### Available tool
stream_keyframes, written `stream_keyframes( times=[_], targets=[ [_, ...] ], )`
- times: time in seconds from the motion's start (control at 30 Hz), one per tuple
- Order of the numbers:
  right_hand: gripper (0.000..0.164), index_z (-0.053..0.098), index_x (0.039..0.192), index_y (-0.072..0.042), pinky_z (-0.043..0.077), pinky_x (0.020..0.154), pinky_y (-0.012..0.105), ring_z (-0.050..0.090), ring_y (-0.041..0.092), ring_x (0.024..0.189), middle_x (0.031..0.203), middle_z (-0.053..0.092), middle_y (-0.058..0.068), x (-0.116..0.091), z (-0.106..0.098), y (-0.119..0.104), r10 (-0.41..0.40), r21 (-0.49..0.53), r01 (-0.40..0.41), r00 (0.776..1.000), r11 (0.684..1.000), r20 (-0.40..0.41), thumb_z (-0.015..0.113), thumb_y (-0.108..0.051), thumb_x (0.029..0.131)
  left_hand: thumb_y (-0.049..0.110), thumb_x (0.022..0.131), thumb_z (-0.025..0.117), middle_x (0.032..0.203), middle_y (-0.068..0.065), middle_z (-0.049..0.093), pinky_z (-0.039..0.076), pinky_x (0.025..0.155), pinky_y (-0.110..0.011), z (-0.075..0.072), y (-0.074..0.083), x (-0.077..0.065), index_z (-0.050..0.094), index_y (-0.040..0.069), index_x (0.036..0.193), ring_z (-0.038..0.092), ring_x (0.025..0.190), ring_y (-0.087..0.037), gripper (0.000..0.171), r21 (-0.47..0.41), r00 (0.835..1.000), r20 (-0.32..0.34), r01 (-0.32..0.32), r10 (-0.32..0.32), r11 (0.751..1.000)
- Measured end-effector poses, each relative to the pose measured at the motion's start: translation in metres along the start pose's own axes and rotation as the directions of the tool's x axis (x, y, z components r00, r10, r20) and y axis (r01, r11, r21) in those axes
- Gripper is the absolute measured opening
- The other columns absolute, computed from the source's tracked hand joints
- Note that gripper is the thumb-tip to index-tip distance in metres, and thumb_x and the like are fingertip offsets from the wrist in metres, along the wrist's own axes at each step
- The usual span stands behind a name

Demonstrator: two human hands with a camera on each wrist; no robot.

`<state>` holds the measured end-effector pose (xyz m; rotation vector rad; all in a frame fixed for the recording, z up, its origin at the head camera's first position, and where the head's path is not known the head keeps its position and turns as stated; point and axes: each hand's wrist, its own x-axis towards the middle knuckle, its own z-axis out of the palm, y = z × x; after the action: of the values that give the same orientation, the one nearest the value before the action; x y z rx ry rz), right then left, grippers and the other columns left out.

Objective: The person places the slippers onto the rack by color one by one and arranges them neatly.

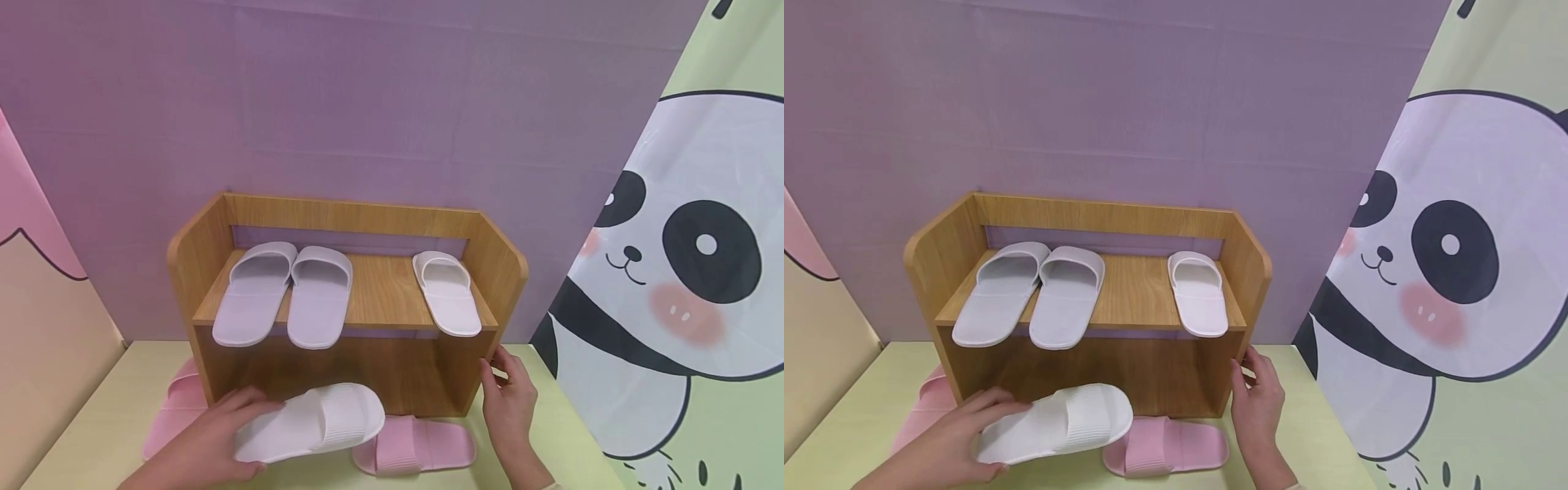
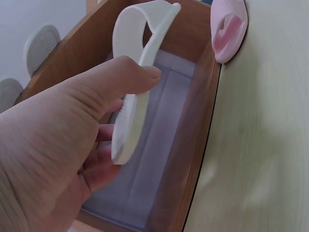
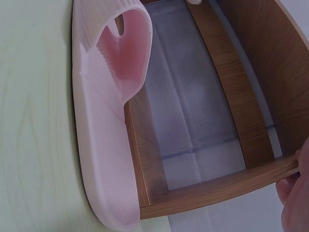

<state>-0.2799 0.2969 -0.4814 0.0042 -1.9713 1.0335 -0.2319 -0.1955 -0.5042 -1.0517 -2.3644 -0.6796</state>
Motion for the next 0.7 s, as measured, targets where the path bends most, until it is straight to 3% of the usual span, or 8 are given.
stream_keyframes(
  times=[0.3,0.53,0.7],
  targets=[
    [0.038,0.078,0.133,-0.006,0.052,0.078,0.004,0.064,-0.010,0.097,0.110,0.077,0.009,0.000,0.000,0.001,-0.010,0.001,0.010,1.000,1.000,-0.002,0.081,0.007,0.097,0.029,0.057,0.104,0.133,0.017,0.058,0.042,0.099,-0.009,0.006,0.011,0.012,0.072,0.024,0.143,0.057,0.118,-0.007,0.092,0.058,0.998,-0.058,-0.033,0.037,0.998],
    [0.039,0.078,0.133,-0.006,0.052,0.078,0.004,0.064,-0.010,0.097,0.109,0.077,0.009,-0.001,0.000,0.001,-0.012,0.007,0.012,1.000,1.000,-0.007,0.081,0.007,0.096,0.034,0.060,0.104,0.133,0.015,0.057,0.057,0.088,-0.025,0.007,0.017,0.018,0.068,0.026,0.148,0.055,0.119,-0.009,0.096,0.087,0.994,-0.091,-0.047,0.055,0.995],
    [0.039,0.078,0.132,-0.006,0.053,0.078,0.004,0.065,-0.009,0.097,0.109,0.077,0.009,0.000,0.001,0.002,-0.020,0.009,0.020,1.000,1.000,-0.015,0.081,0.008,0.096,0.035,0.058,0.104,0.132,0.014,0.058,0.058,0.087,-0.028,0.008,0.022,0.022,0.069,0.025,0.147,0.056,0.117,-0.010,0.097,0.090,0.990,-0.123,-0.051,0.062,0.995]
  ],
)
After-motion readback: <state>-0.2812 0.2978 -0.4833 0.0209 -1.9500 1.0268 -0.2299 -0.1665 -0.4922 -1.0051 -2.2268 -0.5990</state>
